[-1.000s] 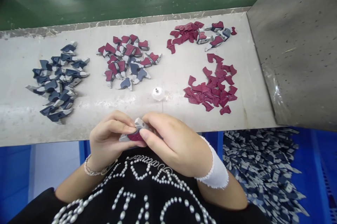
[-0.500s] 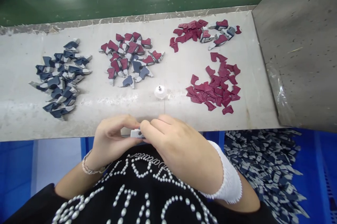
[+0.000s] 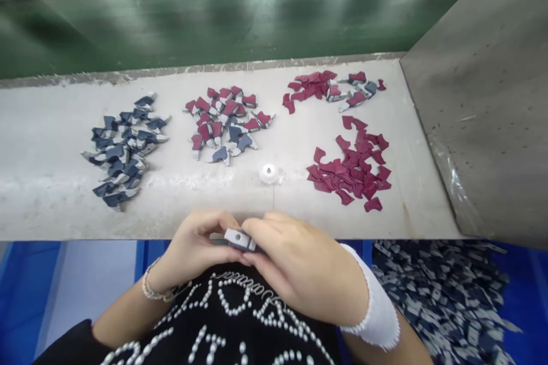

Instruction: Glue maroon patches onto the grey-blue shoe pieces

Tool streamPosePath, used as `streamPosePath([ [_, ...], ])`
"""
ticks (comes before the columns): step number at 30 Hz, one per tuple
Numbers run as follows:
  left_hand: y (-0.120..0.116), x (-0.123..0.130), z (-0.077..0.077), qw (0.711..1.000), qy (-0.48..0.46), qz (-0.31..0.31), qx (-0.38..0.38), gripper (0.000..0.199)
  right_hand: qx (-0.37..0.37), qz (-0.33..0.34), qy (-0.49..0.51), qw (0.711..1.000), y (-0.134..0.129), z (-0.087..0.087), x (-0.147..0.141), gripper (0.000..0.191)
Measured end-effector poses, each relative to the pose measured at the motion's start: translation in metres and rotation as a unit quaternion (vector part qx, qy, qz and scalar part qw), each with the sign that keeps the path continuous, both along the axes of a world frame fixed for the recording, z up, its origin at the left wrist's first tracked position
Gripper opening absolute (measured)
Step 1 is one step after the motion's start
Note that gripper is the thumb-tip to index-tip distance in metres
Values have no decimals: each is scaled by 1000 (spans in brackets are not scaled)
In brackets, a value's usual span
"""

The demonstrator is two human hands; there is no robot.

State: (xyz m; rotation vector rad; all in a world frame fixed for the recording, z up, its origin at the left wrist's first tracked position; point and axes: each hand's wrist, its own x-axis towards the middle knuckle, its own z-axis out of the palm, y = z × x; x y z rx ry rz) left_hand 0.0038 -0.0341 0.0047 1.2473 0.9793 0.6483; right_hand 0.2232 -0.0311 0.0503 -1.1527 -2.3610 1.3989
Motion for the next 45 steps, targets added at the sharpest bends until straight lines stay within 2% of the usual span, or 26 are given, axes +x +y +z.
streamPosePath([
  [2, -1, -1, 0, 1000, 13, 12, -13, 25, -5, 23, -4, 1000, 3, -2, -2, 17],
  [4, 0, -4, 1, 999, 35, 25, -22, 26, -2, 13, -3, 1000, 5, -4, -4, 17],
  [6, 8, -7, 4, 998, 57, 32, -21, 25, 1, -19, 20, 1000, 8, -7, -3, 23],
  [8, 25, -11, 6, 991, 115, 57, 23, 23, 8, -68, 47, 997, 10, -10, 4, 34],
  [10, 50, -15, 8, 965, 214, 106, 113, 24, 19, -133, 51, 990, 15, -12, 18, 23],
  [11, 64, -17, 9, 938, 278, 127, 166, 27, 22, -161, 43, 986, 18, -14, 25, 16],
  [14, 105, -30, 13, 897, 353, 143, 226, 40, 35, -226, 4, 974, 30, -20, 41, 32],
  [15, 116, -37, 15, 884, 374, 147, 239, 41, 40, -245, -6, 969, 34, -24, 42, 32],
  [17, 131, -56, 19, 850, 424, 172, 260, 39, 41, -269, -11, 962, 40, -32, 38, 26],
  [19, 140, -79, 21, 817, 476, 193, 261, 35, 34, -266, 4, 963, 45, -42, 29, 33],
  [21, 146, -100, 19, 800, 515, 192, 243, 32, 27, -246, 20, 969, 50, -52, 18, 41],
  [23, 152, -114, 12, 794, 535, 185, 222, 30, 23, -233, 32, 972, 54, -60, 10, 35],
  [26, 164, -120, 1, 797, 538, 187, 204, 25, 15, -221, 53, 974, 58, -64, 3, 32],
  [28, 171, -117, -1, 805, 522, 197, 199, 20, 8, -214, 68, 975, 57, -61, 4, 35],
  [32, 167, -106, 11, 851, 438, 214, 197, 18, -30, -238, 103, 965, 44, -45, 11, 53],
  [34, 152, -98, 20, 888, 368, 206, 185, 24, -61, -266, 139, 952, 33, -37, 17, 56],
  [37, 117, -78, 24, 946, 247, 165, 129, 46, -61, -279, 179, 941, 18, -31, 26, 37],
  [39, 91, -61, 17, 984, 90, 150, 18, 46, -69, -278, 207, 936, 10, -29, 32, 31],
  [40, 79, -52, 11, 988, 49, 143, -22, 42, -86, -275, 226, 931, 7, -29, 35, 36],
  [43, 49, -28, -7, 987, -41, 116, -105, 38, -149, -249, 276, 917, -1, -29, 41, 68],
  [45, 35, -17, -15, 985, -85, 81, -129, 46, -139, -238, 268, 923, -3, -28, 43, 61],
])
